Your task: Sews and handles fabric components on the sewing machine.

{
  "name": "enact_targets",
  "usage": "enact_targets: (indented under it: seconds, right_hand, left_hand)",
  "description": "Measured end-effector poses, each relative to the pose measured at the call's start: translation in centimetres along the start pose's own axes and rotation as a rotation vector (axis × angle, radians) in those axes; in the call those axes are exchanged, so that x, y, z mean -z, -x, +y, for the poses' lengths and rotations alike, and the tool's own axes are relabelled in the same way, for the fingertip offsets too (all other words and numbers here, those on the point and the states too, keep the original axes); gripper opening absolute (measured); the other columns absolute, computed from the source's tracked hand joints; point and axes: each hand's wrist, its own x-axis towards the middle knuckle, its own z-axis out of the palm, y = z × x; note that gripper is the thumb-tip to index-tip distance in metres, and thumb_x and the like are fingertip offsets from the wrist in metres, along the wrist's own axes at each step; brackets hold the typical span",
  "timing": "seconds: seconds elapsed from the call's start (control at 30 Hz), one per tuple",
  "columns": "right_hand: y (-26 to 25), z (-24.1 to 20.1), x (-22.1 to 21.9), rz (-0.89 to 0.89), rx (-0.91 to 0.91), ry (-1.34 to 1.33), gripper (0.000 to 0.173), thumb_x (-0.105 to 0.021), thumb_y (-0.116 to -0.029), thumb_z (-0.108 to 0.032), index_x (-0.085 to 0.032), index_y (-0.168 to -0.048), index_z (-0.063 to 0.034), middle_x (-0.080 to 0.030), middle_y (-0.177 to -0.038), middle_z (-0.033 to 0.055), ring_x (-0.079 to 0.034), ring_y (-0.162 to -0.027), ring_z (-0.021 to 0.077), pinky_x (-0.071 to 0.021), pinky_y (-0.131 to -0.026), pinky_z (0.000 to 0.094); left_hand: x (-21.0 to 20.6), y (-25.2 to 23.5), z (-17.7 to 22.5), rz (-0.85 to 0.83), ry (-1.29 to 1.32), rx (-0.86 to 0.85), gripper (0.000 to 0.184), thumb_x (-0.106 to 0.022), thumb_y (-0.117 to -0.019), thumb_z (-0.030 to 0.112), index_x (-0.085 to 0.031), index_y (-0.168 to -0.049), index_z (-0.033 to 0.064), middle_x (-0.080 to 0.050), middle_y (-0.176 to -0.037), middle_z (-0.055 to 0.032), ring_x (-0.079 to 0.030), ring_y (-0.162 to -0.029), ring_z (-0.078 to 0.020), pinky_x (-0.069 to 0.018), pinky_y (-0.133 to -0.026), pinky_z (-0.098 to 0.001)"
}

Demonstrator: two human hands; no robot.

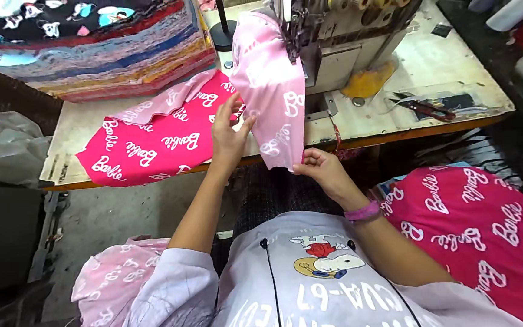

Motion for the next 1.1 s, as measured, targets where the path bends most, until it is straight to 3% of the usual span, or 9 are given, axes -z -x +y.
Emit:
enact_targets:
  seconds: [0.2,0.33,0.43,0.5,0.67,0.9,1.0,1.07,1.1]
  right_hand:
    - [0.7,-1.3,0.7,0.002,-0.015,-0.069,0.015,-0.065,-0.0936,0.008,-0.063,-0.108,0.0033,-0.074,-0.081,0.0022,-0.075,-0.074,0.0116,-0.0644,-0.076,0.0283]
    - [0.3,-0.8,1.0,-0.039,-0.082,-0.076,0.022,-0.061,-0.0966,0.007,-0.061,-0.119,0.0061,-0.075,-0.088,0.0065,-0.076,-0.081,0.0142,-0.0639,-0.081,0.0299]
    - [0.7,-1.0,0.9,-0.048,-0.085,-0.031,0.018,-0.062,-0.0970,0.003,-0.062,-0.114,0.0081,-0.075,-0.089,0.0062,-0.075,-0.080,0.0132,-0.0642,-0.079,0.0293]
    - [1.0,-1.4,0.8,-0.036,-0.063,-0.030,0.012,-0.063,-0.0961,0.003,-0.066,-0.107,0.0064,-0.075,-0.086,0.0045,-0.075,-0.077,0.0124,-0.0646,-0.076,0.0287]
    - [-0.4,-2.5,1.3,-0.049,-0.035,-0.115,0.010,-0.063,-0.0944,0.005,-0.070,-0.101,0.0032,-0.077,-0.084,0.0031,-0.076,-0.075,0.0128,-0.0653,-0.075,0.0287]
    - [-5.3,-4.9,1.5,-0.012,0.077,-0.046,0.010,-0.061,-0.0973,0.002,-0.069,-0.101,0.0043,-0.076,-0.085,0.0027,-0.075,-0.077,0.0111,-0.0642,-0.078,0.0285]
    - [-6.6,-4.7,1.9,-0.003,0.098,-0.042,0.011,-0.059,-0.0986,0.002,-0.069,-0.103,0.0042,-0.076,-0.085,0.0037,-0.075,-0.077,0.0111,-0.0637,-0.077,0.0273]
    - [-6.3,-4.8,2.0,0.000,0.145,-0.056,0.010,-0.061,-0.0974,0.001,-0.070,-0.102,0.0028,-0.075,-0.084,0.0020,-0.074,-0.075,0.0101,-0.0638,-0.076,0.0268]
    - [-5.8,-5.0,1.8,0.007,0.178,-0.057,0.010,-0.063,-0.0964,0.001,-0.070,-0.102,0.0023,-0.075,-0.083,0.0006,-0.074,-0.075,0.0085,-0.0636,-0.075,0.0258]
  left_hand:
    - [-2.2,-1.7,1.0,0.030,-0.095,-0.375,0.038,-0.066,-0.0967,0.005,-0.060,-0.130,-0.0119,-0.067,-0.125,-0.0258,-0.063,-0.122,-0.0339,-0.0467,-0.108,-0.0415]
    - [-3.3,-2.8,0.5,0.003,-0.190,-0.488,0.032,-0.066,-0.0975,0.007,-0.065,-0.126,-0.0078,-0.068,-0.128,-0.0219,-0.057,-0.131,-0.0382,-0.0408,-0.115,-0.0468]
    - [-3.2,-4.9,1.5,-0.052,-0.202,-0.527,0.027,-0.063,-0.0993,0.009,-0.070,-0.120,-0.0067,-0.068,-0.128,-0.0228,-0.058,-0.131,-0.0404,-0.0382,-0.116,-0.0530]
    - [-3.2,-7.0,2.0,-0.120,-0.211,-0.554,0.025,-0.059,-0.1011,0.008,-0.072,-0.117,-0.0060,-0.068,-0.129,-0.0230,-0.059,-0.130,-0.0393,-0.0414,-0.114,-0.0497]
    - [-3.2,-12.4,1.1,-0.367,-0.383,-0.476,0.034,-0.046,-0.1039,0.011,-0.070,-0.124,-0.0035,-0.065,-0.135,-0.0204,-0.057,-0.133,-0.0378,-0.0390,-0.114,-0.0520]
    - [-2.7,-18.0,-0.6,-0.444,-0.455,-0.264,0.045,-0.038,-0.1036,0.021,-0.064,-0.139,0.0106,-0.050,-0.153,-0.0150,-0.037,-0.149,-0.0352,-0.0200,-0.117,-0.0668]
    - [-1.8,-15.1,-0.5,-0.183,-0.419,-0.394,0.038,-0.053,-0.1051,0.024,-0.066,-0.134,0.0023,-0.056,-0.145,-0.0215,-0.046,-0.141,-0.0412,-0.0278,-0.117,-0.0650]
    - [-2.3,-8.5,1.1,-0.105,-0.329,-0.514,0.052,-0.065,-0.0954,0.031,-0.060,-0.137,0.0013,-0.046,-0.153,-0.0251,-0.034,-0.147,-0.0455,-0.0195,-0.120,-0.0670]
    - [-3.8,-5.0,1.1,-0.080,-0.280,-0.579,0.053,-0.072,-0.0904,0.037,-0.062,-0.134,0.0085,-0.046,-0.154,-0.0219,-0.029,-0.150,-0.0436,-0.0126,-0.121,-0.0683]
